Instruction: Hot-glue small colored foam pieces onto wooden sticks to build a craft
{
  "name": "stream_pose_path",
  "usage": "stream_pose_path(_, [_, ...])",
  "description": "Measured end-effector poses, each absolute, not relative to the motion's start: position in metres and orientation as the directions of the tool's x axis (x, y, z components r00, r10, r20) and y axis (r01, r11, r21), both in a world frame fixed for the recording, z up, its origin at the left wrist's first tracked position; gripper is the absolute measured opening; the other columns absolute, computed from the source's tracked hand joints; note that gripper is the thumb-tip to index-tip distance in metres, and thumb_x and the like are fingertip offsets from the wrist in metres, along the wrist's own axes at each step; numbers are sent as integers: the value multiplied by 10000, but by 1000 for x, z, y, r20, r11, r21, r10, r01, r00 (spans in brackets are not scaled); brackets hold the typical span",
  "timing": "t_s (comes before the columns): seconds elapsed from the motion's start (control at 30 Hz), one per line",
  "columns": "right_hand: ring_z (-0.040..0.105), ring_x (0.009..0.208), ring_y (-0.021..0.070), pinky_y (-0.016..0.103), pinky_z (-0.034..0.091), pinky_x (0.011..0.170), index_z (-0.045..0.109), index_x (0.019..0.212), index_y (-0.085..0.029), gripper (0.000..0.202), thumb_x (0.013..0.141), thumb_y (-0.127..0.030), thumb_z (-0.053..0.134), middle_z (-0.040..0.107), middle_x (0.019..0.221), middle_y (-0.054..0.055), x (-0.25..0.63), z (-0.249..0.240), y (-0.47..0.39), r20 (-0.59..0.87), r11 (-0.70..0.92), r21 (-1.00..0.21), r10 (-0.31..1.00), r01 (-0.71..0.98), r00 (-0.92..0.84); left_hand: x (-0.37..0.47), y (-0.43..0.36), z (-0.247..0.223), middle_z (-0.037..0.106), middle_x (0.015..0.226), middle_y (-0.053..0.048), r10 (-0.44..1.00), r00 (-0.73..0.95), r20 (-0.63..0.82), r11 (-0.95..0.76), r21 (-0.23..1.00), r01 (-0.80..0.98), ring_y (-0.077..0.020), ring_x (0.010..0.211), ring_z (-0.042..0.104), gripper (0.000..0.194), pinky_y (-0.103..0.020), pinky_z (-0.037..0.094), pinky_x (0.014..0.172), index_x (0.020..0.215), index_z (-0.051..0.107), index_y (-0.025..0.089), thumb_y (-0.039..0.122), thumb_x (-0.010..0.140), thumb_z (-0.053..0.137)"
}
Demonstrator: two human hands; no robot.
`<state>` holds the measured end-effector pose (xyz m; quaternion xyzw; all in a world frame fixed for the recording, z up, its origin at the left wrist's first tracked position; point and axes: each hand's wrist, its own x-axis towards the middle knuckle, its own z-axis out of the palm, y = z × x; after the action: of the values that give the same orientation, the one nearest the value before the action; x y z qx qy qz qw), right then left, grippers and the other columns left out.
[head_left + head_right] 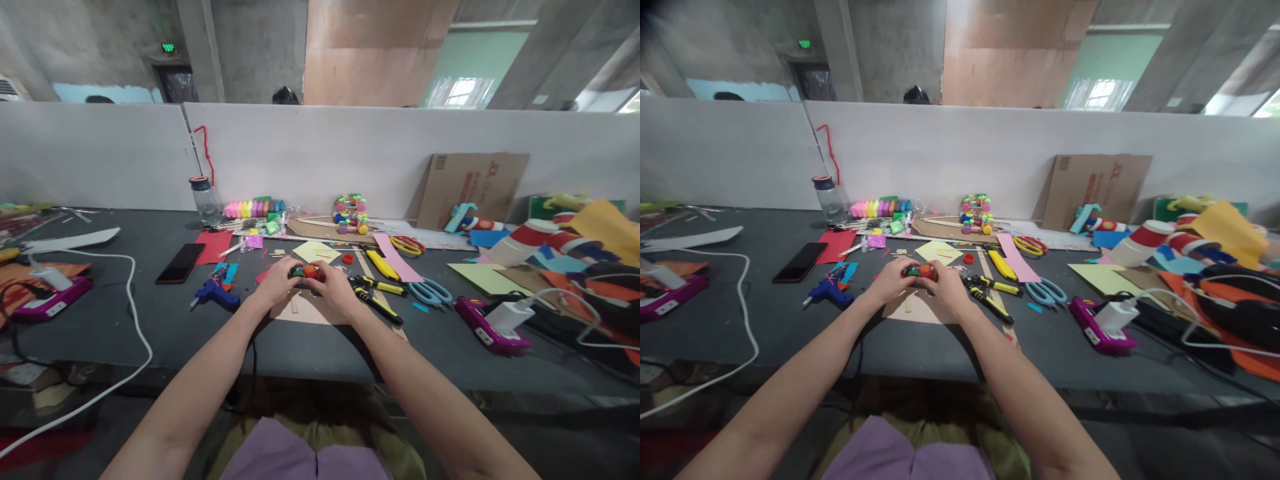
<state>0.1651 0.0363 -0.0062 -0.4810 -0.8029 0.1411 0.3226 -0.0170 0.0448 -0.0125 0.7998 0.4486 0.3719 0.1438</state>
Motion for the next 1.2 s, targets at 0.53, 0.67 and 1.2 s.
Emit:
stream_pose_path(0.53, [600,778,186,254,359,666,555,1113,-164,279,846,-229,604,682,889,72,165,-11,38,377,536,-343,831,772,-410,-14,41,-12,668,1048,-70,809,413,418,-585,518,624,-225,982,595,295,-334,449,858,1078,610,179,219,785,614])
stream_pose_path(0.67, [591,739,180,250,345,635,571,1048,-164,214,843,-217,602,673,834,59,166,-12,38,378,543,-314,824,779,-422,-14,40,-13,660,1061,-88,805,427,411,-589,470,658,-235,983,587,288,-339,449,849,1081,598,162,218,799,605])
stream_pose_path(1.2, [569,689,146,254,414,657,584,1138,-170,314,857,-308,568,674,854,47,170,-6,34,428,585,-564,811,583,-399,-12,35,-8,656,1021,-51,819,345,459,-569,570,593,-198,940,595,233,-313,447,839,1005,592,189,253,782,625])
